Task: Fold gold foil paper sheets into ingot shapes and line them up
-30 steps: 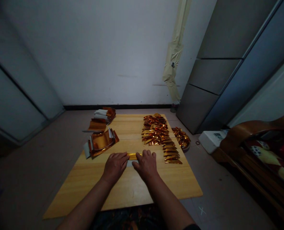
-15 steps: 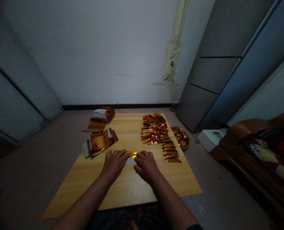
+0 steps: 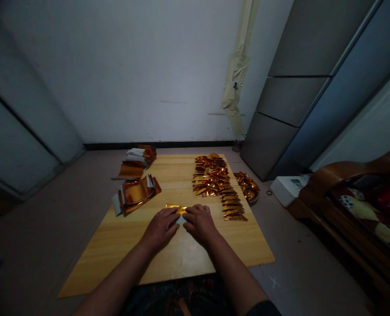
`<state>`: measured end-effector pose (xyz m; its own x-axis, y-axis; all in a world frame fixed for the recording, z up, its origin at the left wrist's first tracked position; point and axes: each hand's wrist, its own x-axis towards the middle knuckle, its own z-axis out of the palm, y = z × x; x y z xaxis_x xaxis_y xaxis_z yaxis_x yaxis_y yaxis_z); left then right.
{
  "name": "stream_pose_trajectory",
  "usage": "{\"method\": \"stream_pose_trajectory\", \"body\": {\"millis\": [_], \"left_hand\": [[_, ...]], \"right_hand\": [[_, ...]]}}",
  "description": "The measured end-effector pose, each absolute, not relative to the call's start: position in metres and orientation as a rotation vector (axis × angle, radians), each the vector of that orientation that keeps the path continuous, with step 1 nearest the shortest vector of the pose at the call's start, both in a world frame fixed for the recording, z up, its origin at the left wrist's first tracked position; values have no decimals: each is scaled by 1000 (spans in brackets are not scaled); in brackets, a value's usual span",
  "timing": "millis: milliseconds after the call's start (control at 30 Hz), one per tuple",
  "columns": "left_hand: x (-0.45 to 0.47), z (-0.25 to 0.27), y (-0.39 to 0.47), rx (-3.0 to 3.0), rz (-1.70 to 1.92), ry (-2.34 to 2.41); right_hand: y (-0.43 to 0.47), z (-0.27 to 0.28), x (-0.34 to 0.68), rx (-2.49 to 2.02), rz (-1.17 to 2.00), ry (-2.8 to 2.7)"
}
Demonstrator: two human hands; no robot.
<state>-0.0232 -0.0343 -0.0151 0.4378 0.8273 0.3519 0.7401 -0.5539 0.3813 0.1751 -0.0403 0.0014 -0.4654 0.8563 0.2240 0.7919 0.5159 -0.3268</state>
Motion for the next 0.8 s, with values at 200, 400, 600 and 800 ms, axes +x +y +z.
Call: {"method": "stream_pose_trajectory", "body": {"millis": [200,400,600,800], "left_hand": [[-22,-14,-33,2488,806,1420],[-18,-19,-35,2478,842,1454],[-17,-16,-37,2472,856,1464],[-19,-19,-38,2476,852,1456]], "right_hand": [[-28,-9,176,-1365,288,-2374],[-27,-3,172,-1400,367,-2280],[-27,-4,182,-1350,423,-2263],[-21,-3,179,-1377,447,-2249]]}}
